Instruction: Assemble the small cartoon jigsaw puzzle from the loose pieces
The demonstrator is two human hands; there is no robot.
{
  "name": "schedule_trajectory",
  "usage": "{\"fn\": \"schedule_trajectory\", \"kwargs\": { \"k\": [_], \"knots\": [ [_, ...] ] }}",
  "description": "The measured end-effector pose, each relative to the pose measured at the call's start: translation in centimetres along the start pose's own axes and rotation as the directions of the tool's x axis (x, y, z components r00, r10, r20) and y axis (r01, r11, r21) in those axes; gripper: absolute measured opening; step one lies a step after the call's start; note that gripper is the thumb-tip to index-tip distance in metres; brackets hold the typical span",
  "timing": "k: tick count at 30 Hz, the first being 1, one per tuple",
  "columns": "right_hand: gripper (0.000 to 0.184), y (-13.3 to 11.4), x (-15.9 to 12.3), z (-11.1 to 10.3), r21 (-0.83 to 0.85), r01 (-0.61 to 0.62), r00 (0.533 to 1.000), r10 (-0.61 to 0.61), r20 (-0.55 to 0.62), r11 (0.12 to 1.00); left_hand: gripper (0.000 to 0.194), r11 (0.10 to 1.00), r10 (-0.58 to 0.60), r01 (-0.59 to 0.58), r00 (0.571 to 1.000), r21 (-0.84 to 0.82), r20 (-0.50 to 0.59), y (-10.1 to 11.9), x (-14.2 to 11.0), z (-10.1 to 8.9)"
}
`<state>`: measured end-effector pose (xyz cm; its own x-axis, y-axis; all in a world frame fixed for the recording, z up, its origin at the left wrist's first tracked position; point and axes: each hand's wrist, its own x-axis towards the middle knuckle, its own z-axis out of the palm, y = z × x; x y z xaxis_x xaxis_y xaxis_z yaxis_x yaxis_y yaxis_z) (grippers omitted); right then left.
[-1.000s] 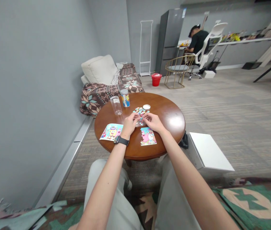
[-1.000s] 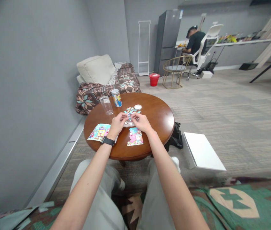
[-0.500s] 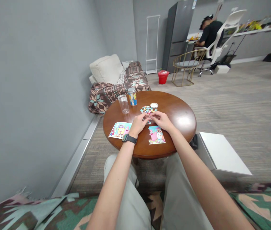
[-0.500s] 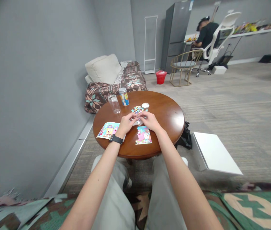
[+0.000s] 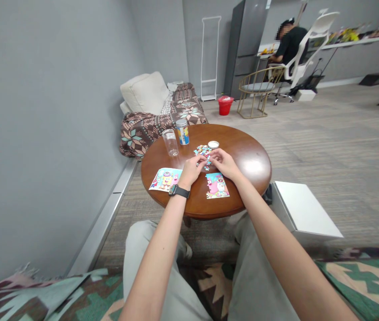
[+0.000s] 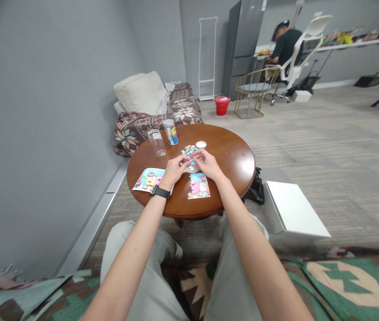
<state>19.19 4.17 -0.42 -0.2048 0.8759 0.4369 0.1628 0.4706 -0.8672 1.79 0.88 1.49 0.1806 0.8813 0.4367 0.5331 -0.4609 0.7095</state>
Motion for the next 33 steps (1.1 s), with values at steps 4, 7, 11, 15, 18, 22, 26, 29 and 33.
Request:
{"fn": "schedule_trajectory", "kwargs": {
  "k": [4, 7, 11, 15, 18, 22, 26, 29, 33],
  "knots": [
    [0.022, -0.1, 0.0, 0.1, 0.026, -0.001, 1.0, 0.001, 0.01, 1.0, 0.013, 0.999, 0.009, -0.009, 1.0, 0.031, 0.007, 0.4, 0.0, -0.2],
    [0.022, -0.1, 0.0, 0.2, 0.056, -0.008, 1.0, 0.007, 0.027, 0.998, 0.013, 0.999, 0.015, -0.015, 1.0, 0.033, 0.0, 0.6, 0.1, -0.3],
    [0.025, -0.2, 0.0, 0.2, 0.1, -0.004, 0.998, -0.001, 0.056, 0.995, 0.009, 1.0, 0.007, -0.007, 1.0, 0.0, 0.002, 0.2, 0.2, 0.0],
    [0.024, 0.0, 0.0, 0.2, 0.096, -0.007, 0.998, 0.001, 0.067, 0.995, 0.009, 1.0, 0.019, -0.019, 1.0, 0.005, -0.007, 0.0, 0.2, 0.2],
    [0.022, 0.0, -0.1, 0.2, 0.067, -0.004, 0.998, 0.0, 0.061, 0.998, 0.01, 1.0, 0.0, 0.0, 1.0, 0.007, 0.0, 0.7, 0.4, -0.1],
    [0.019, -0.2, -0.1, 0.0, -0.031, -0.034, 0.999, 0.034, 0.011, 0.999, 0.017, 1.0, -0.004, 0.004, 1.0, 0.018, 0.024, 2.5, 0.5, -1.6],
    [0.015, -0.5, -0.1, 0.0, -0.133, -0.034, 0.999, 0.033, -0.012, 0.991, 0.016, 0.998, -0.064, 0.062, 0.995, 0.033, 0.082, 3.9, -1.3, -3.1],
    [0.011, -0.6, -0.2, 0.0, -0.194, -0.018, 1.0, 0.019, 0.005, 0.981, 0.013, 0.989, -0.145, 0.144, 0.988, 0.032, 0.055, 3.8, -3.1, -3.2],
    [0.011, -0.7, -0.2, 0.0, -0.233, -0.013, 1.0, 0.017, 0.018, 0.972, 0.011, 0.976, -0.215, 0.212, 0.974, 0.052, 0.067, 2.9, -4.4, -2.2]
  ]
}}
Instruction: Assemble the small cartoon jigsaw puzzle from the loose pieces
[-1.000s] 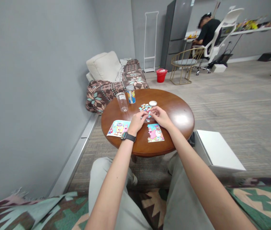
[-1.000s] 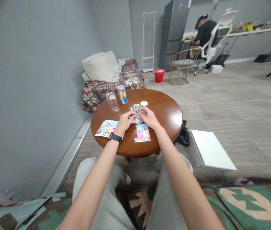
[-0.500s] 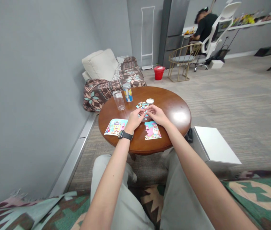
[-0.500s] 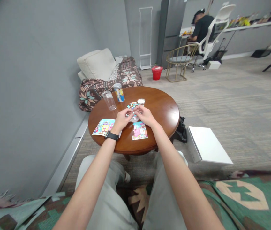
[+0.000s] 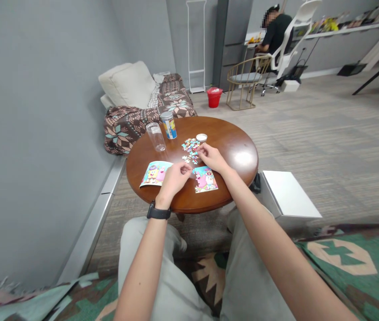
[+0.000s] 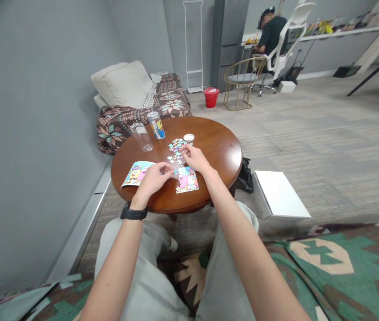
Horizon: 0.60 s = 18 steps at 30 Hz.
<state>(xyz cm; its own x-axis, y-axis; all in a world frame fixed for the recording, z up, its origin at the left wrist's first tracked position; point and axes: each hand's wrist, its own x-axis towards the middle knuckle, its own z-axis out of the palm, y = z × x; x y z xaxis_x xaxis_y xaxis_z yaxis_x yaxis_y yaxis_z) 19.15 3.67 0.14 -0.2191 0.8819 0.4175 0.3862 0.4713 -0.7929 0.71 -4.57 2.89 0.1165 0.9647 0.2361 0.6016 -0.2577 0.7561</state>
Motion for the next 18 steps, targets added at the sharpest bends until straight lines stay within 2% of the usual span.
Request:
{"fn": "schedule_trajectory", "kwargs": {
  "k": [4, 8, 18],
  "knots": [
    [0.013, 0.0, 0.1, -0.1, -0.007, -0.016, 1.0, 0.016, 0.005, 1.0, 0.01, 1.0, -0.029, 0.029, 0.999, 0.0, 0.028, -0.6, 0.0, 0.9],
    [0.014, 0.2, 0.1, -0.2, -0.015, -0.011, 1.0, 0.011, 0.02, 1.0, 0.009, 0.999, -0.051, 0.051, 0.999, -0.011, -0.007, -0.8, -0.4, 1.4],
    [0.01, 0.7, 0.1, 0.1, -0.029, 0.011, 0.997, -0.009, 0.076, 1.0, 0.012, 0.99, -0.02, 0.022, 1.0, 0.136, -0.018, 0.1, -1.2, 1.6]
  ]
}}
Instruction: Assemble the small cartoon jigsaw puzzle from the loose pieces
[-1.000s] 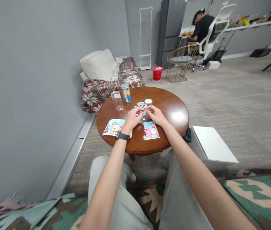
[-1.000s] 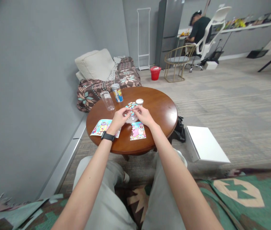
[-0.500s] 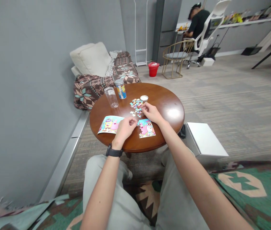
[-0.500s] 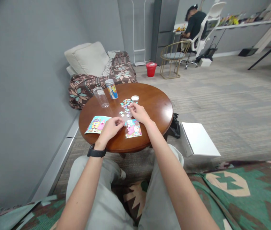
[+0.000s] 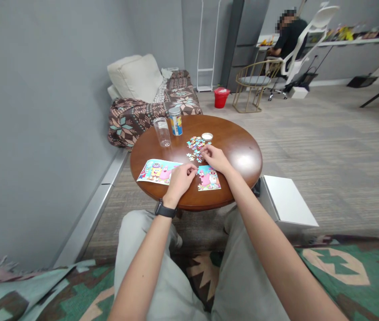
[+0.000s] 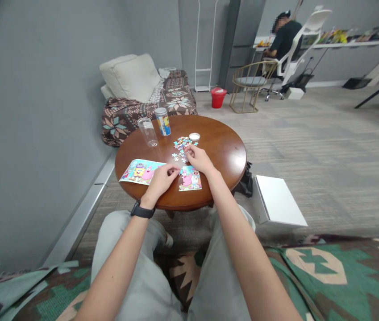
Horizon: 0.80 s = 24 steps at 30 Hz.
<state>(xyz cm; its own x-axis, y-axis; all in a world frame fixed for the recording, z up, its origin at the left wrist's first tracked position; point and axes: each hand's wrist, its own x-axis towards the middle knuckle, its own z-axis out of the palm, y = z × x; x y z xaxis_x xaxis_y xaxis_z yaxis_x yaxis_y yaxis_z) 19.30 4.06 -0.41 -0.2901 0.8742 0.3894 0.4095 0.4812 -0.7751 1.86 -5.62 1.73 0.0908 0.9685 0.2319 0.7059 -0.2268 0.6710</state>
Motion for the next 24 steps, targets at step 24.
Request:
{"fn": "schedule_trajectory", "kwargs": {
  "k": [24],
  "knots": [
    [0.01, -0.5, -0.3, -0.2, -0.002, -0.03, 0.999, 0.03, 0.019, 1.0, 0.014, 0.988, 0.153, -0.155, 0.987, 0.026, 0.052, -0.4, -0.5, 0.0]
  ]
}}
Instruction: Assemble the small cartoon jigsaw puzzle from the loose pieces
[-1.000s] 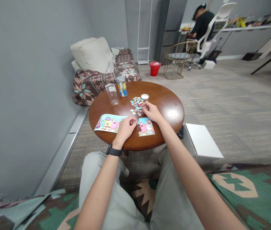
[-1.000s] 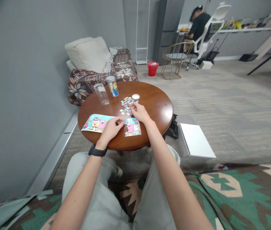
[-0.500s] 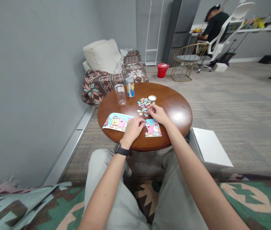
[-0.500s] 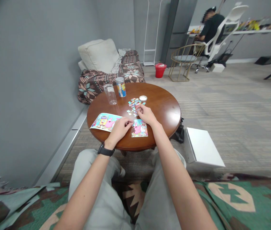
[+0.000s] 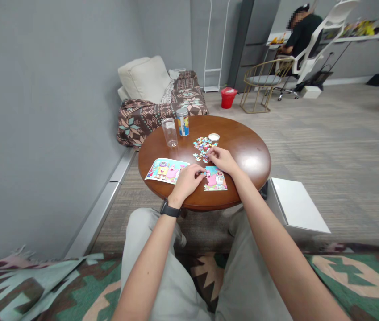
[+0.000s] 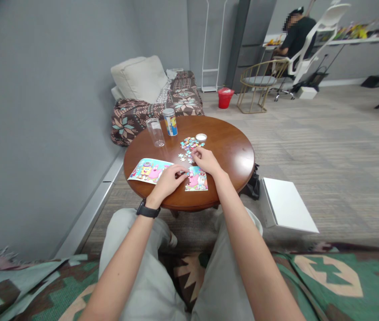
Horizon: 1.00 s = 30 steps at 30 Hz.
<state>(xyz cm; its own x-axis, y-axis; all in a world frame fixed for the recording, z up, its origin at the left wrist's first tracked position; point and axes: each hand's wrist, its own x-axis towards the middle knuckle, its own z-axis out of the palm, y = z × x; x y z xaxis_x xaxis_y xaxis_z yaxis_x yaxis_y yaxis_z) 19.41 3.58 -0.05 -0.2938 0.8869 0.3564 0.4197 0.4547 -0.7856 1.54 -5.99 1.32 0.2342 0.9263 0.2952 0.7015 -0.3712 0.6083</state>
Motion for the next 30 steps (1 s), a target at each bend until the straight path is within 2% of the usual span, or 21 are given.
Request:
{"fn": "schedule_trajectory", "kwargs": {
  "k": [2, 3, 5, 7, 11, 19, 30],
  "knots": [
    [0.017, -0.7, -0.3, -0.3, -0.018, 0.04, 0.999, -0.04, 0.014, 0.999, 0.013, 1.0, 0.0, 0.0, 1.0, -0.001, -0.004, 0.0, 0.0, 0.0],
    [0.028, -1.0, -0.4, -0.4, -0.037, 0.06, 0.998, -0.059, 0.028, 0.997, 0.013, 1.0, -0.001, 0.0, 1.0, -0.004, -0.005, -0.1, 0.0, 0.1],
    [0.044, -1.4, -0.6, -0.6, -0.068, 0.077, 0.994, -0.071, 0.086, 0.995, 0.012, 1.0, -0.004, 0.003, 1.0, -0.013, -0.007, -0.1, 0.1, 0.1],
    [0.05, -1.6, -0.7, -0.7, -0.082, 0.072, 0.987, -0.059, 0.151, 0.994, 0.012, 1.0, 0.005, -0.005, 1.0, -0.026, -0.008, -0.1, 0.1, 0.0],
    [0.049, -1.4, -0.5, -0.8, -0.069, 0.042, 0.976, -0.026, 0.215, 0.997, 0.014, 0.999, 0.031, -0.031, 0.999, -0.024, 0.009, -0.1, 0.2, -0.1],
    [0.049, -1.2, -0.4, -0.7, -0.05, 0.025, 0.975, -0.013, 0.223, 0.998, 0.016, 1.0, 0.02, -0.02, 1.0, 0.018, -0.01, -0.2, 0.1, 0.2],
    [0.046, -1.6, -0.5, -0.7, -0.073, -0.006, 0.974, 0.022, 0.226, 0.997, 0.019, 0.994, 0.058, -0.06, 0.998, 0.087, 0.021, -0.2, 0.2, 0.2]
  ]
}}
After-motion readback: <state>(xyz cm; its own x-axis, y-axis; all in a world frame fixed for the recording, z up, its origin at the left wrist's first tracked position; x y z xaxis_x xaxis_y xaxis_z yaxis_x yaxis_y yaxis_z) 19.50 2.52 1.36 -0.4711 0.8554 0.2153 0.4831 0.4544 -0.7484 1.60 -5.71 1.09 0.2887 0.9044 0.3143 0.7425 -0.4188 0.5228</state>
